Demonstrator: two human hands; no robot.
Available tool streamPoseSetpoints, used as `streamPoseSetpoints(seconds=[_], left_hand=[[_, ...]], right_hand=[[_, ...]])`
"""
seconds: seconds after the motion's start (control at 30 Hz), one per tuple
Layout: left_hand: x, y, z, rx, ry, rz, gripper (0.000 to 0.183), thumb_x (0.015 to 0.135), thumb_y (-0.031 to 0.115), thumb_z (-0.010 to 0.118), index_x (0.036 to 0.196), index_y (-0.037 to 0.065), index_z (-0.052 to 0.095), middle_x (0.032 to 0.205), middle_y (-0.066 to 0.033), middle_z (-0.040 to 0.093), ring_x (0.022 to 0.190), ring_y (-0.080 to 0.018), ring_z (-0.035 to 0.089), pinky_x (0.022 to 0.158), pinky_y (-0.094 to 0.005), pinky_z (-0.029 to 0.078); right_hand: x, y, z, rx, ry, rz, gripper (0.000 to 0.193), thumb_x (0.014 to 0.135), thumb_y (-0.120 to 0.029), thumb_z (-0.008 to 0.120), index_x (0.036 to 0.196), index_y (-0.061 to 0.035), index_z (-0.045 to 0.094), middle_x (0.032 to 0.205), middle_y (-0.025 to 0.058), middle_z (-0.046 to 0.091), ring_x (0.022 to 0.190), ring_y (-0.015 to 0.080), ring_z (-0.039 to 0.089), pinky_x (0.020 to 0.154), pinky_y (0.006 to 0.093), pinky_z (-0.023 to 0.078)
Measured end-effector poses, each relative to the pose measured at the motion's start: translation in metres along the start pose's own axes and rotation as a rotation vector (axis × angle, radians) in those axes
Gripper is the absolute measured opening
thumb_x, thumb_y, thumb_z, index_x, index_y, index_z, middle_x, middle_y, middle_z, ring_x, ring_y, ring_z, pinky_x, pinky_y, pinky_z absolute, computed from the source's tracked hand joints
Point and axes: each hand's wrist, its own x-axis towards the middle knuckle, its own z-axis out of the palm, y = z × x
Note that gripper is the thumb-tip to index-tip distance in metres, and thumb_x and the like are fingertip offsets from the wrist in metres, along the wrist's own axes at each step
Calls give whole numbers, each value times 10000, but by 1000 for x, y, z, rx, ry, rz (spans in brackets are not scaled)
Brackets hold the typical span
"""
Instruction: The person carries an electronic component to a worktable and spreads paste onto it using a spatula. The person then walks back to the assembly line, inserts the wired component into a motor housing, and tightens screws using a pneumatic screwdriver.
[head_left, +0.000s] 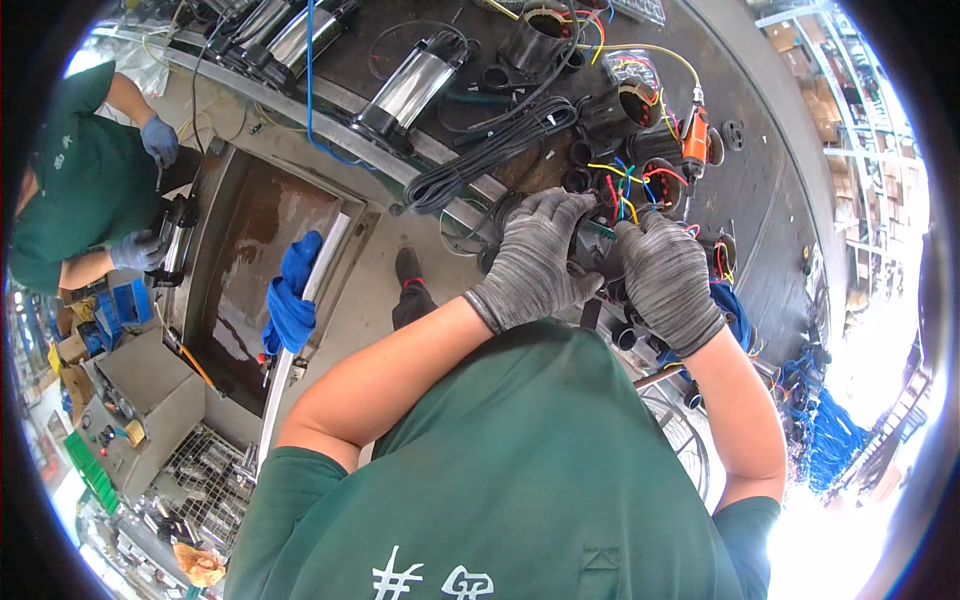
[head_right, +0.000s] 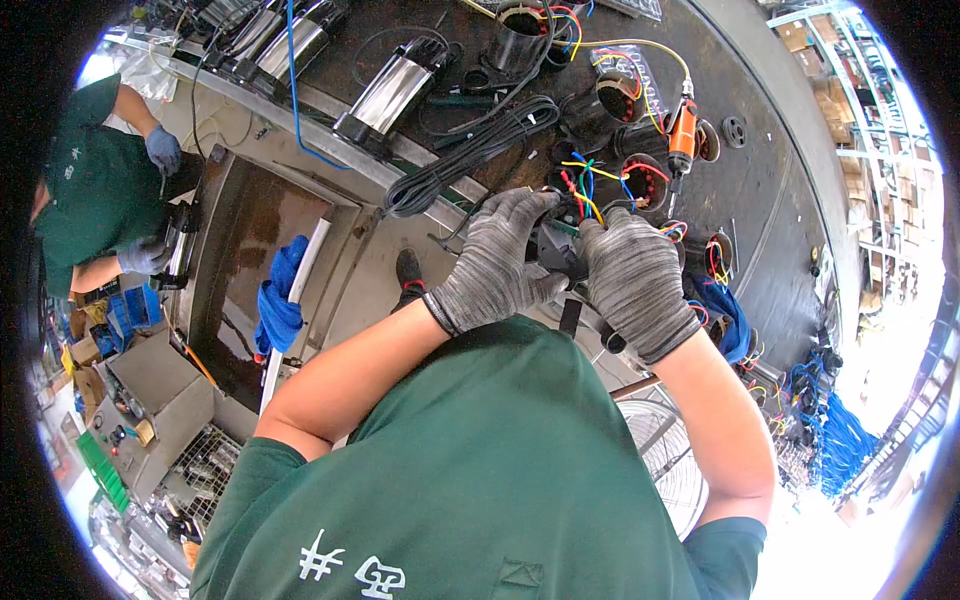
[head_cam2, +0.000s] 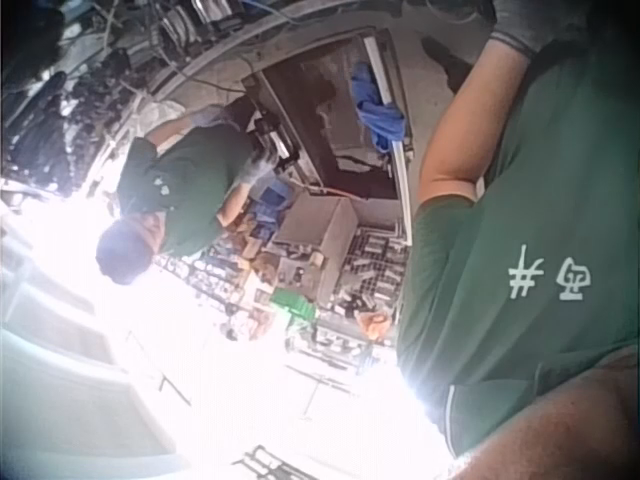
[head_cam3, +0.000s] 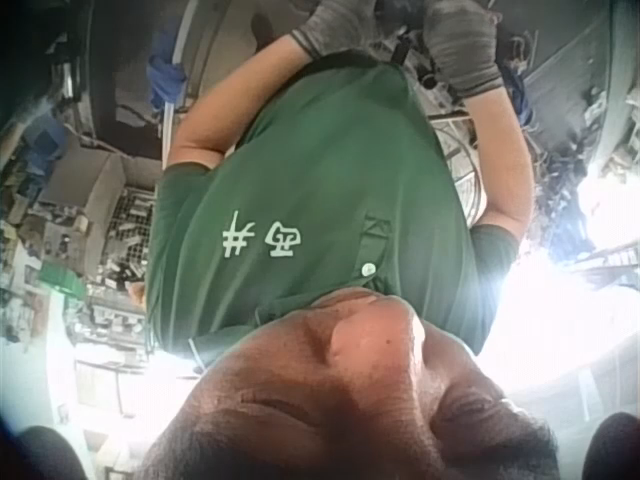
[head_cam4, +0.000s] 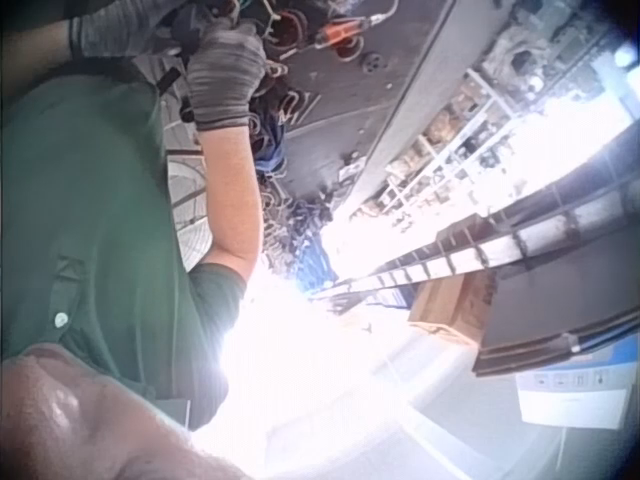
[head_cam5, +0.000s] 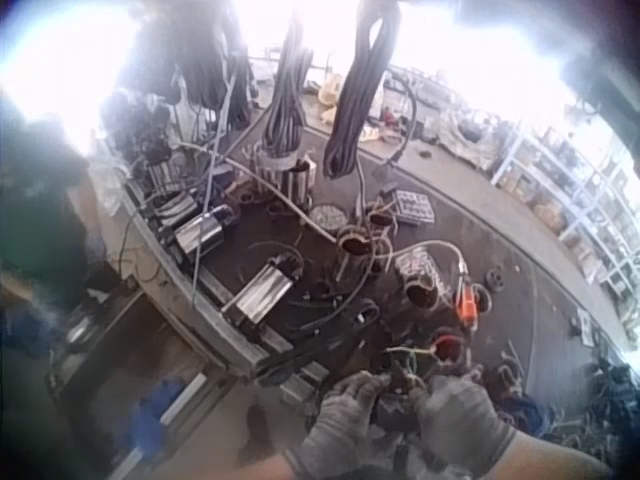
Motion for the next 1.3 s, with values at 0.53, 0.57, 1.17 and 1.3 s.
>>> streamPoseSetpoints(seconds=[0.53,0.57,1.17,1.3], left_hand=[[0,3,7,72,12,-34,901,578,366,883,1332,55,501,1276,-183,551,1271,-396,476,1122,-509,342],[0,4,7,84,19,-42,921,554,351,883,1335,55,495,1273,-177,555,1270,-396,480,1126,-510,350],[-1,12,-6,83,-36,-12,945,615,303,887,1405,66,423,1305,-211,511,1232,-431,483,1059,-529,412],[-3,10,-8,115,-39,17,922,639,378,875,1391,68,442,1287,-219,523,1193,-439,517,1032,-525,434]], right_hand=[[-9,-11,-2,40,-157,93,162,866,-89,584,977,-5,666,857,217,620,802,390,642,717,495,511],[-10,-10,-2,39,-158,94,162,866,-89,584,977,-5,666,857,217,620,802,390,642,717,495,511],[-76,60,18,2451,179,774,286,897,-80,567,1157,37,590,908,176,677,542,155,572,433,258,479],[-83,50,30,2825,78,454,252,915,-144,599,1112,13,610,756,125,610,598,203,559,520,313,463]])
